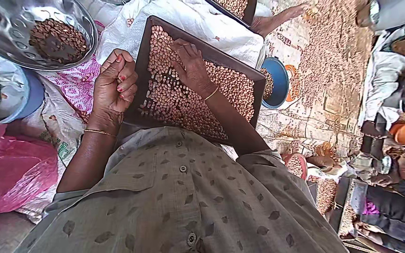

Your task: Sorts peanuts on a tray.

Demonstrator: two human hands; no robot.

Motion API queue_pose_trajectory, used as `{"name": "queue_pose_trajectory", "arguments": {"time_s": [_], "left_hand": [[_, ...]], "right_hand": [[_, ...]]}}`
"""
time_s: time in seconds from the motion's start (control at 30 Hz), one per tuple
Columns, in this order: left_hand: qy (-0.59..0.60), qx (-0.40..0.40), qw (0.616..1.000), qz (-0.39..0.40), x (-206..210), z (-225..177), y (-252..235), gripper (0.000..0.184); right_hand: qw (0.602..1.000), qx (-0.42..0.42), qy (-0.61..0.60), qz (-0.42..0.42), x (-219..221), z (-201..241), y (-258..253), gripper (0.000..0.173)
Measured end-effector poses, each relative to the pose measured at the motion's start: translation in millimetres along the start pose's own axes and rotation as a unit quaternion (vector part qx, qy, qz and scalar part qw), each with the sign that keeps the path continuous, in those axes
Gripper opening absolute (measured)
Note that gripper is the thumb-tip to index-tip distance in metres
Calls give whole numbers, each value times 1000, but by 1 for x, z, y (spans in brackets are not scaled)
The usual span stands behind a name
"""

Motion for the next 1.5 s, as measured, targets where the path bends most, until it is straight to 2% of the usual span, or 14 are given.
{"name": "queue_pose_trajectory", "arguments": {"time_s": [0.07, 0.13, 0.27, 0.4, 0.47, 0.57, 0.77, 0.9, 1.0, 1.1, 1.17, 1.23, 1.37, 1.5], "left_hand": [[1, 0, 1000, 4, -1, 0, 1, 28], [-3, 2, 1000, 3, -2, 0, 2, 28], [-8, 2, 1000, 0, -2, -1, 2, 29], [-19, -5, 1000, 7, 0, 0, 2, 28], [-26, -15, 999, 19, 3, 1, 0, 28], [-47, -36, 997, 39, 5, 3, 0, 29], [-91, -52, 994, 32, 8, 5, -1, 30], [-83, -42, 995, 16, 5, 4, 1, 31], [-81, -43, 996, 16, 4, 3, 0, 32], [-84, -46, 995, 16, 4, 5, -1, 32], [-88, -49, 995, 18, 3, 5, 0, 31], [-83, -46, 995, 20, 3, 4, 0, 30], [-72, -40, 996, 18, 4, 3, 2, 30], [-83, -44, 995, 18, 4, 3, -1, 31]], "right_hand": [[995, -33, 93, 17, 22, -6, 11, 38], [988, -44, 149, -13, 26, -17, 26, 30], [978, 58, 199, -22, -3, -52, 61, 28], [954, 222, 149, 134, -38, -56, 110, 29], [939, 248, 65, 229, -49, -48, 130, 27], [936, 189, -47, 293, -56, -24, 136, 18], [977, 141, -34, 159, -37, 11, 57, 19], [981, 95, -26, 165, 11, 40, 26, 26], [996, -29, -38, 79, 36, 77, 35, 25], [981, -168, -55, 76, 52, 111, 65, 22], [977, -188, -53, 82, 50, 103, 80, 29], [988, -130, -61, 54, 35, 70, 88, 29], [992, 103, -42, -52, -9, -22, 109, 31], [972, 209, 10, -111, -54, -70, 130, 31]]}}
Point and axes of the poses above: each hand's wrist, its own y-axis away from the middle knuckle, its own x-axis out of the palm, z = x × y, the point moved 7 cm from there along -y, towards the middle knuckle, and after that the axes turned 1 degree about z, right-handed, at the moved point
